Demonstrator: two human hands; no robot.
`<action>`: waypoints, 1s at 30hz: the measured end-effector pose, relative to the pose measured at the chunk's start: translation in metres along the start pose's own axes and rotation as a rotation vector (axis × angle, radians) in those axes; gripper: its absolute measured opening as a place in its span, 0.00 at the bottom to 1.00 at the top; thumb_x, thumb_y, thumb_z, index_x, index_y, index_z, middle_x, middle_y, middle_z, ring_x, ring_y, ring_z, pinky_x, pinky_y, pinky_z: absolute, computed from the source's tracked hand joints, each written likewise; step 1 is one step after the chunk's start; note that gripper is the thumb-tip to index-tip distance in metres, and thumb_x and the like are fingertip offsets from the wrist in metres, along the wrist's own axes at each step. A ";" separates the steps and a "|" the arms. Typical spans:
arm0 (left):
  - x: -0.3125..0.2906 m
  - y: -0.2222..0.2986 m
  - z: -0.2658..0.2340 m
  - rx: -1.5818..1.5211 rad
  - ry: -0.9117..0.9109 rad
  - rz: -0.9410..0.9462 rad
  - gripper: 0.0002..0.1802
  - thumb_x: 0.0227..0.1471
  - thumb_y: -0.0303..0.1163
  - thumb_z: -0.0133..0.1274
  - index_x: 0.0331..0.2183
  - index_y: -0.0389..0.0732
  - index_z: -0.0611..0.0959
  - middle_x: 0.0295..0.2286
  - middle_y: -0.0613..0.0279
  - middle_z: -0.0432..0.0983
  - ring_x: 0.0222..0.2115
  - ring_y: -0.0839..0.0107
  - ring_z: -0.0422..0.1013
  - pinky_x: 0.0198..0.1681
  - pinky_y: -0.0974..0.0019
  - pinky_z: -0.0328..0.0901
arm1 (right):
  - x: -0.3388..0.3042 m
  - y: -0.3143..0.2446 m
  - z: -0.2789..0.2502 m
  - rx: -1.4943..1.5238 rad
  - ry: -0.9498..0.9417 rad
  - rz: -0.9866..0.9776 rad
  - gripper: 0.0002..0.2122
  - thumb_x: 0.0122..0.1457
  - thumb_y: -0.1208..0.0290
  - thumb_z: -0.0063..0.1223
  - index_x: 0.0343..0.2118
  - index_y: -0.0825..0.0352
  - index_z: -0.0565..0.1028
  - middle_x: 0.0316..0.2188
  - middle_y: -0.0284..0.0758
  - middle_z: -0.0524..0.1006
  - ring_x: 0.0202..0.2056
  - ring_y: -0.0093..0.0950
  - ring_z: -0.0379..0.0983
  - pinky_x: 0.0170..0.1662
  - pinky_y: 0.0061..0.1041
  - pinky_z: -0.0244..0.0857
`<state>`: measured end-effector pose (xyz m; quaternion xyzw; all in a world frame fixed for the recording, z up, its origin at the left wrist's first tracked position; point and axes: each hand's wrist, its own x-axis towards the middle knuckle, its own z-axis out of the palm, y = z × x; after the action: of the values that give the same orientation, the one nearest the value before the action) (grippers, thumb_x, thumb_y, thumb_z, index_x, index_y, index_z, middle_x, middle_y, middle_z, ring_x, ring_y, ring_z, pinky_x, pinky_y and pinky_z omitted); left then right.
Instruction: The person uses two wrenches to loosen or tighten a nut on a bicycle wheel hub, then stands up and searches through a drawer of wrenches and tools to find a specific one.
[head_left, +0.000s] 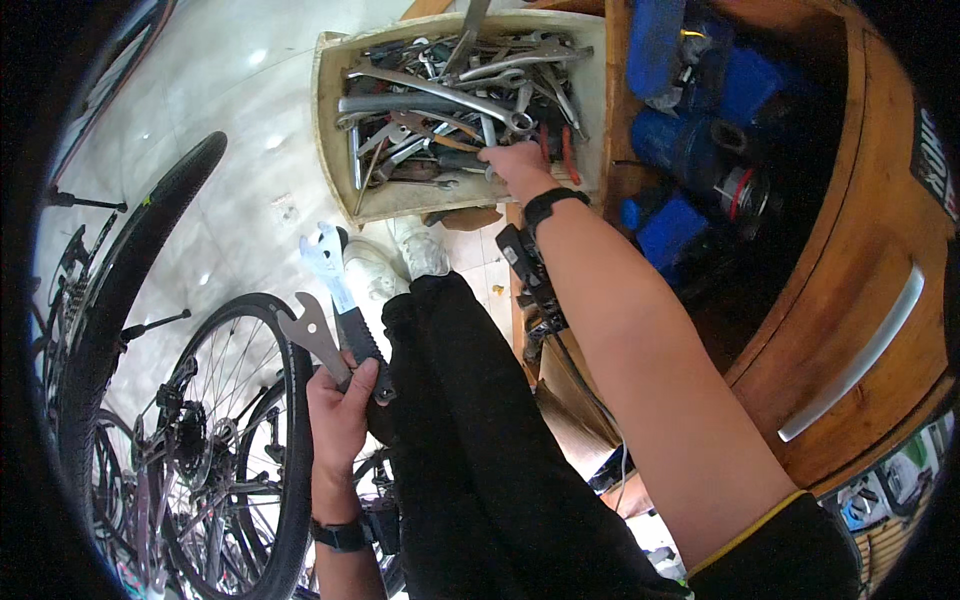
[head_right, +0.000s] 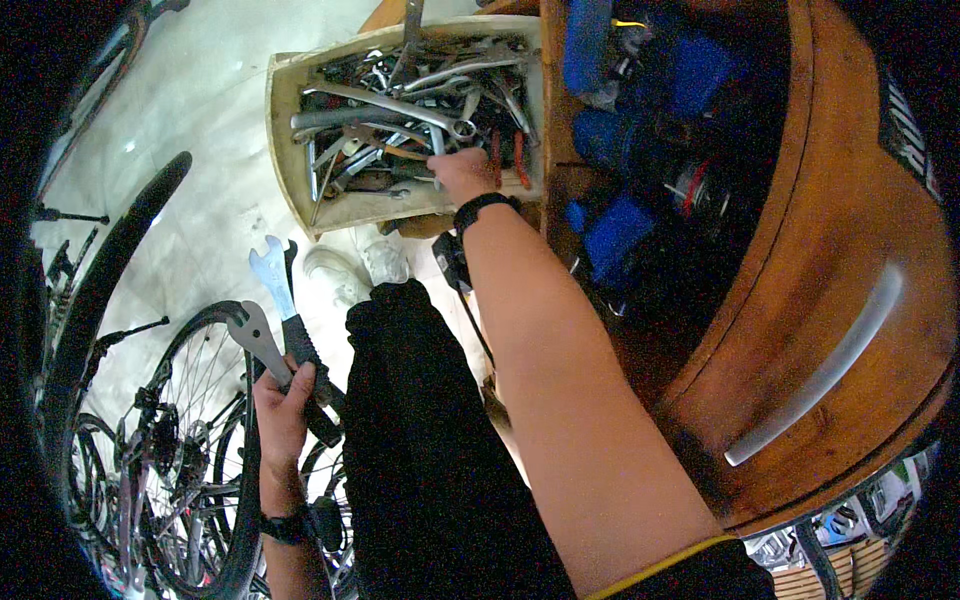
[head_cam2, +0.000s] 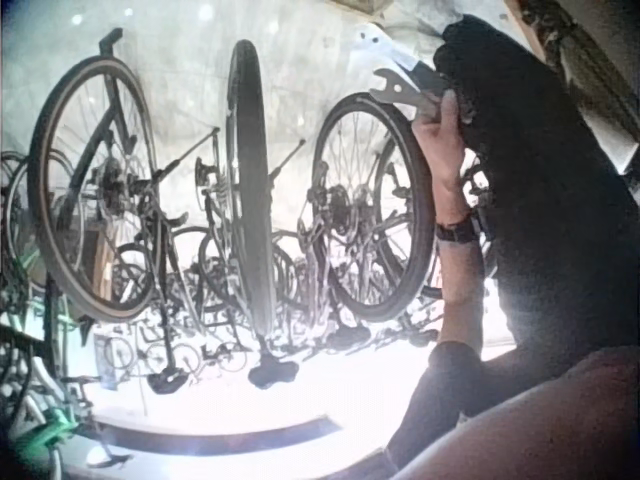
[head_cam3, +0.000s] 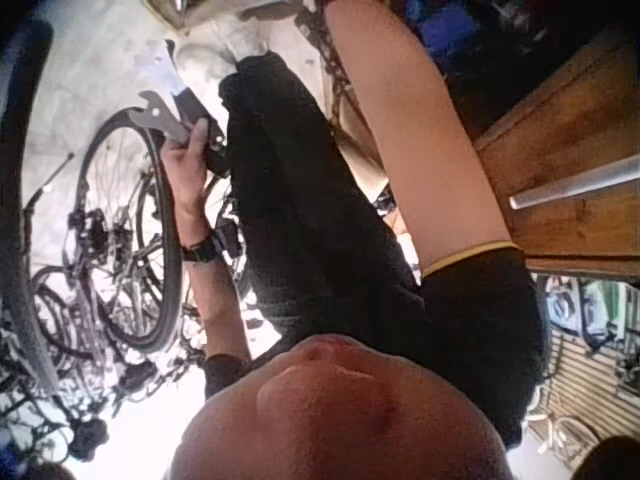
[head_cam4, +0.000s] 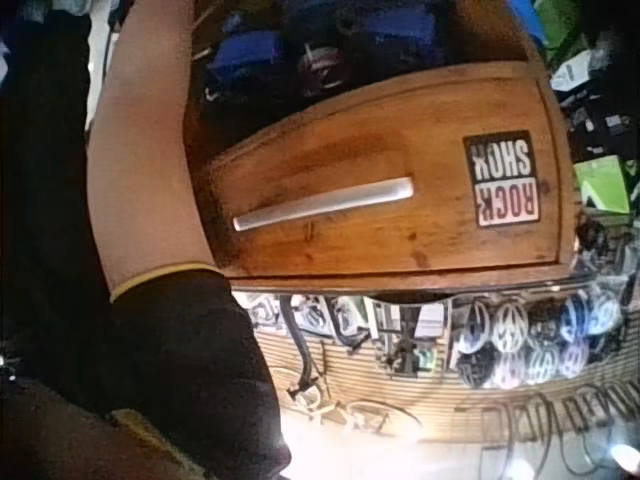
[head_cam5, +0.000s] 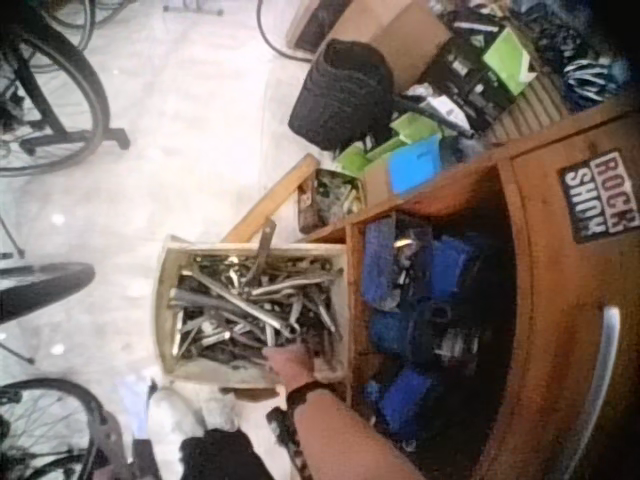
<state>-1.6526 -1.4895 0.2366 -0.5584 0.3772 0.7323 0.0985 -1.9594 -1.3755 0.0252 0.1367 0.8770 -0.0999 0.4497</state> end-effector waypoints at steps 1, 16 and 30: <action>-0.002 0.006 0.002 -0.027 -0.026 -0.043 0.09 0.55 0.30 0.54 0.25 0.39 0.75 0.19 0.72 0.69 0.19 0.84 0.62 0.23 0.76 0.56 | 0.003 0.001 0.000 0.119 0.022 -0.038 0.21 0.38 0.65 0.69 0.35 0.75 0.77 0.35 0.41 0.78 0.34 0.30 0.76 0.36 0.27 0.68; -0.014 0.002 -0.007 -0.001 -0.034 -0.008 0.08 0.56 0.31 0.53 0.28 0.37 0.76 0.22 0.71 0.71 0.22 0.82 0.65 0.26 0.75 0.61 | 0.072 0.045 -0.013 -0.305 0.008 -0.293 0.14 0.47 0.67 0.64 0.31 0.71 0.76 0.21 0.38 0.75 0.20 0.31 0.70 0.20 0.31 0.62; -0.018 -0.014 -0.013 -0.069 -0.020 -0.010 0.07 0.56 0.28 0.53 0.29 0.35 0.77 0.23 0.69 0.73 0.23 0.83 0.66 0.26 0.77 0.61 | 0.020 0.006 -0.024 -0.046 -0.137 -0.087 0.12 0.53 0.65 0.59 0.25 0.70 0.72 0.13 0.33 0.66 0.13 0.25 0.57 0.17 0.32 0.51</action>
<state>-1.6285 -1.4834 0.2456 -0.5558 0.3480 0.7500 0.0865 -1.9868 -1.3600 0.0221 0.0811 0.8514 -0.1082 0.5068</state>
